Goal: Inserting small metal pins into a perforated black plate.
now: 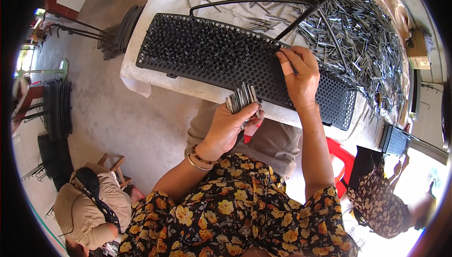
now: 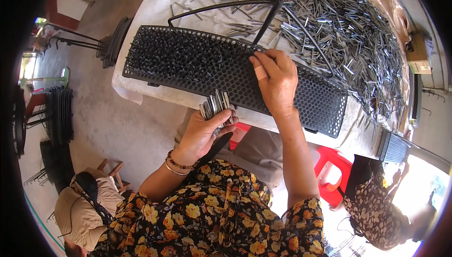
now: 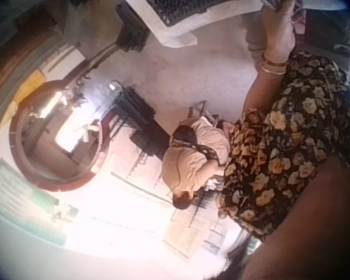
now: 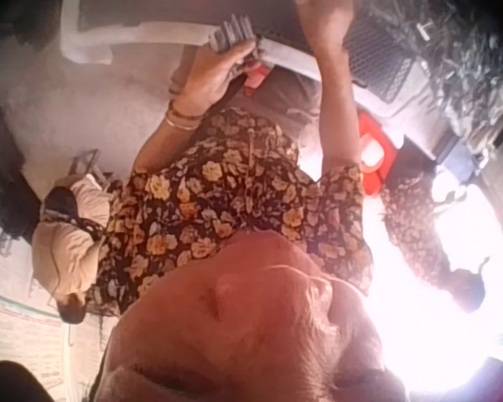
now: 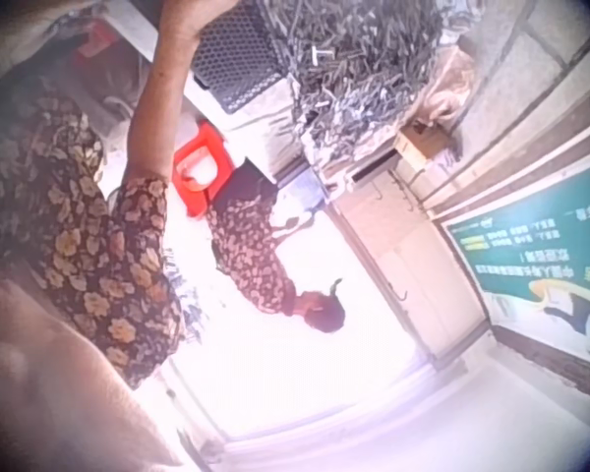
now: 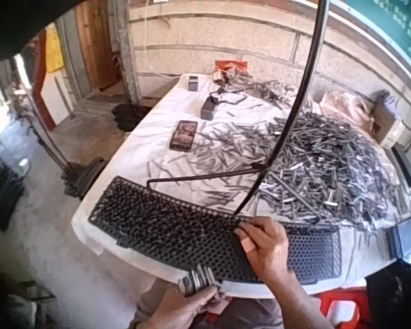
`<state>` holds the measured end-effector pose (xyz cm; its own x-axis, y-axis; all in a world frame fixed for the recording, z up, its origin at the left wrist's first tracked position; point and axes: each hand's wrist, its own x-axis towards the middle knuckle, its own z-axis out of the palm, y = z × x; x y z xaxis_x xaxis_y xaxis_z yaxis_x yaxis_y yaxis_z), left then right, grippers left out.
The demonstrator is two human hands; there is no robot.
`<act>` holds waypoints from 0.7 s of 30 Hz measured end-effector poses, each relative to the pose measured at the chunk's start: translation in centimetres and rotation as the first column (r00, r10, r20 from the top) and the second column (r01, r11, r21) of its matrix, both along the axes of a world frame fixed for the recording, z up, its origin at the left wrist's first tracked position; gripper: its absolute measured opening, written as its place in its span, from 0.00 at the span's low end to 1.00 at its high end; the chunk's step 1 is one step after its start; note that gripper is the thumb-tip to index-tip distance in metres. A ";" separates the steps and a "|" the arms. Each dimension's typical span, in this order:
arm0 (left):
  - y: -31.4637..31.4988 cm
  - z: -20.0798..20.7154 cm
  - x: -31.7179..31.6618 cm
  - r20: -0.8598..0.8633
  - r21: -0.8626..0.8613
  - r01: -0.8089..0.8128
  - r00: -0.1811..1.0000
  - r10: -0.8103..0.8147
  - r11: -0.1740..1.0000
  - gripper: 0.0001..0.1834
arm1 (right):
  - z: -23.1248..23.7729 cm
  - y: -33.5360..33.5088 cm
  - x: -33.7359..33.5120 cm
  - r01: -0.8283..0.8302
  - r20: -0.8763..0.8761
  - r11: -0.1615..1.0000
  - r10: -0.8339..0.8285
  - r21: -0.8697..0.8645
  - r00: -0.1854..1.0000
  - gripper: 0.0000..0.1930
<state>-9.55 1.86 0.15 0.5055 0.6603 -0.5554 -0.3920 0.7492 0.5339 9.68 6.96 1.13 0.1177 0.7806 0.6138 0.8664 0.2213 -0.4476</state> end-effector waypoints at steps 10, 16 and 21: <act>-0.2 0.7 0.3 -0.001 0.090 -0.086 0.996 0.087 0.992 0.08 | 2.5 -3.8 -3.2 -0.485 -0.708 0.694 -0.050 -0.532 0.704 0.08; -0.2 0.1 0.1 -0.013 -0.029 -0.074 0.997 0.073 0.997 0.08 | 2.7 -3.0 -2.5 -0.272 -0.757 0.847 -0.210 -0.457 0.618 0.08; -0.1 -0.1 0.0 0.024 0.011 0.003 1.000 -0.003 1.000 0.08 | 1.3 -0.1 -2.6 -0.058 -0.675 0.977 -0.099 -0.206 0.731 0.08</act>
